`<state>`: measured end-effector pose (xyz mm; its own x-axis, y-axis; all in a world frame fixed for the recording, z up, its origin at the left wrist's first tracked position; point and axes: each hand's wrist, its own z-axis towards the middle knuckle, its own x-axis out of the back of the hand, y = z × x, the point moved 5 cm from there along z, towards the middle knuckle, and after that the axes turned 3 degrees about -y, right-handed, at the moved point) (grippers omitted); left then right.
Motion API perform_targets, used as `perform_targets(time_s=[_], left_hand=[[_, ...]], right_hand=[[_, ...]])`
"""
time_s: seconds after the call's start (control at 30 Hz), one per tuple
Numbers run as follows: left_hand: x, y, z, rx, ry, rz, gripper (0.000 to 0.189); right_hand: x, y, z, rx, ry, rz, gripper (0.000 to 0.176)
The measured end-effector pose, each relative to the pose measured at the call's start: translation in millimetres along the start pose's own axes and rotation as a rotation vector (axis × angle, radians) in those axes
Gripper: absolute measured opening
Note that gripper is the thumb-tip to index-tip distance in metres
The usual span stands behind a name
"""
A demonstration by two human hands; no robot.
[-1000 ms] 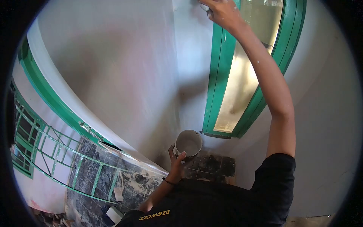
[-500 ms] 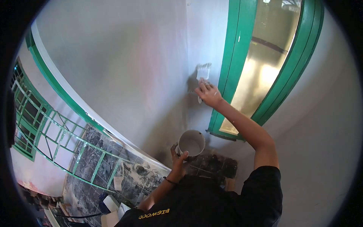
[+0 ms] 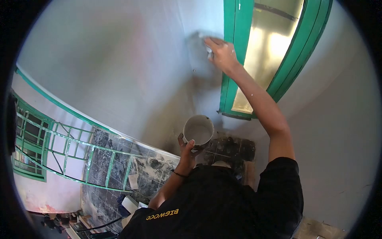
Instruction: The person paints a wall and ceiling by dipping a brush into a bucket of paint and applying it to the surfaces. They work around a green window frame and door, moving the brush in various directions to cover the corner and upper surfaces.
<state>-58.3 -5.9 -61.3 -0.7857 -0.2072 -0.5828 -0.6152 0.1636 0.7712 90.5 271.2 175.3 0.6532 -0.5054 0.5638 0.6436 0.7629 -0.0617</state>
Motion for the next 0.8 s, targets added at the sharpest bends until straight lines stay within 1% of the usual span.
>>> perform_targets(time_s=[0.03,0.1,0.2,0.27,0.33,0.4,0.47,0.57,0.67,0.73,0.8], left_hand=[[4.0,-2.8,0.4,0.020,-0.001,0.044,0.082],[16.1,-12.9,4.9,0.026,-0.027,-0.004,0.082],[27.0,-20.1,4.3,0.009,-0.082,-0.047,0.084],[33.1,-24.2,0.2,-0.006,-0.110,-0.059,0.085],[39.9,-28.8,-5.2,-0.014,-0.121,-0.068,0.086],[39.3,-21.8,-14.0,0.068,-0.141,-0.052,0.087],[46.1,-25.4,-16.2,0.085,-0.153,-0.041,0.086],[56.2,-36.9,-19.1,0.054,-0.150,-0.037,0.084],[57.2,-36.9,-25.7,0.076,-0.140,-0.046,0.083],[57.7,-34.9,-26.2,0.080,-0.138,-0.051,0.082],[47.6,-24.2,-26.3,0.035,-0.131,-0.051,0.084]], right_hand=[[11.8,-10.9,10.0,0.083,0.058,-0.035,0.040],[24.8,-26.4,19.4,0.251,0.175,-0.105,0.031],[-14.1,-10.3,-4.5,0.295,0.235,-0.105,0.016],[-61.9,4.1,-44.4,0.244,0.180,-0.027,0.011],[-105.7,5.1,-94.7,0.249,0.074,-0.060,0.009],[-140.8,6.0,-142.0,0.252,0.017,-0.056,0.008],[-171.4,10.3,-182.6,0.252,0.001,-0.069,0.006],[-200.0,5.8,-227.1,0.212,-0.146,-0.065,0.006],[-224.7,2.5,-260.0,0.125,-0.279,0.063,0.006],[-237.1,-0.6,-271.6,0.059,-0.367,0.106,0.009],[-236.4,-0.4,-268.2,-0.024,-0.463,0.145,0.012]])
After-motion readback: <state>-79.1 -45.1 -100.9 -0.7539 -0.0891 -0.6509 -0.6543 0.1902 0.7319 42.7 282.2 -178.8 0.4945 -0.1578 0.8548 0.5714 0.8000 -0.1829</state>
